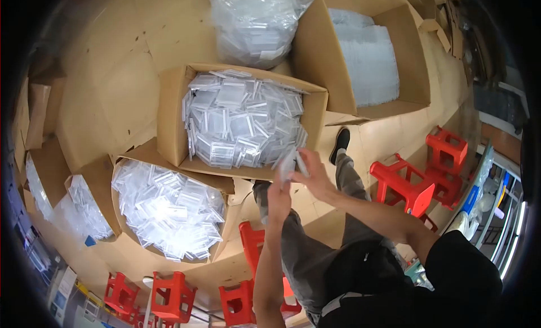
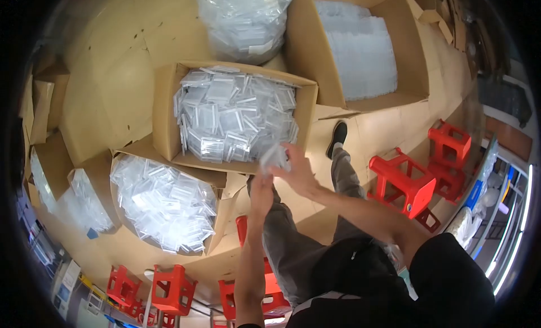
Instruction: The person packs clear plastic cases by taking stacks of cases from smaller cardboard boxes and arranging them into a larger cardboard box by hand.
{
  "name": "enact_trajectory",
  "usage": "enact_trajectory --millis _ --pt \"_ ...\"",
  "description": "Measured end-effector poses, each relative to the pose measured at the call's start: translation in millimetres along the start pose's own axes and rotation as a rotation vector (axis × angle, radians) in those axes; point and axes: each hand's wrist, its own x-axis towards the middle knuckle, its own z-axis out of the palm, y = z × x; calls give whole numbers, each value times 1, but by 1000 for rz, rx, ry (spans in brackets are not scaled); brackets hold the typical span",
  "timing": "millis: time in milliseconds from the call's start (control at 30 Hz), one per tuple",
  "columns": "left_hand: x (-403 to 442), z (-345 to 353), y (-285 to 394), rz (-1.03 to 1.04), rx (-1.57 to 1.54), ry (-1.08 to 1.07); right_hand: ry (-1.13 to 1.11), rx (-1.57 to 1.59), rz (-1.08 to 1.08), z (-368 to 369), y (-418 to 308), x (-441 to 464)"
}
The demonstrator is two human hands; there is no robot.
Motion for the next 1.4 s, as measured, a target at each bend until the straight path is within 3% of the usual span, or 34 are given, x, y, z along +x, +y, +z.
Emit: enact_trajectory --millis 33,67,167,333,500,600,633,667,700,800,900,933,1000,1067,1100,1167,1300,1400 --pt "-4 8 2 25 -133 -70 37 -127 -80 7 -9 0" --pt "-9 12 3 -130 -425 -193 29 -142 -99 7 -15 4" --pt "-17 20 34 -36 -676 -270 81 -282 -20 0 -34 -4" --pt "-24 46 20 -181 -829 -320 38 -118 89 -22 -29 -16" --pt "-11 76 -24 -244 -884 -348 29 109 273 -22 35 -8" --pt "-6 78 -55 -301 -998 -252 114 32 340 -5 57 0" --pt "-6 74 -63 -186 -826 -223 128 -21 284 2 58 3" --pt "-3 68 -69 -256 -946 -174 143 -75 222 8 59 8" --pt "1 63 -66 -321 -1067 -115 98 -11 160 26 88 14" --pt "15 36 -70 -291 -1124 -74 -1 -49 232 51 84 25" --pt "33 14 -76 -278 -1082 102 -45 110 277 48 79 70" --pt "41 10 -73 -245 -1107 68 -24 206 279 50 87 88" --pt "54 -2 -78 -249 -1111 -2 14 -277 -7 53 101 130" --pt "60 -9 -77 -292 -1145 -58 -121 -651 -29 58 114 171" --pt "61 -11 -73 -303 -1200 -84 -113 -658 -19 65 126 185" --pt "62 -13 -79 -308 -1187 -99 -27 -827 -238 80 152 201" --pt "60 -9 -80 -344 -1160 -37 -111 -728 -143 54 149 198" --pt "63 5 -62 -369 -1058 -99 56 -593 -333 11 142 165"
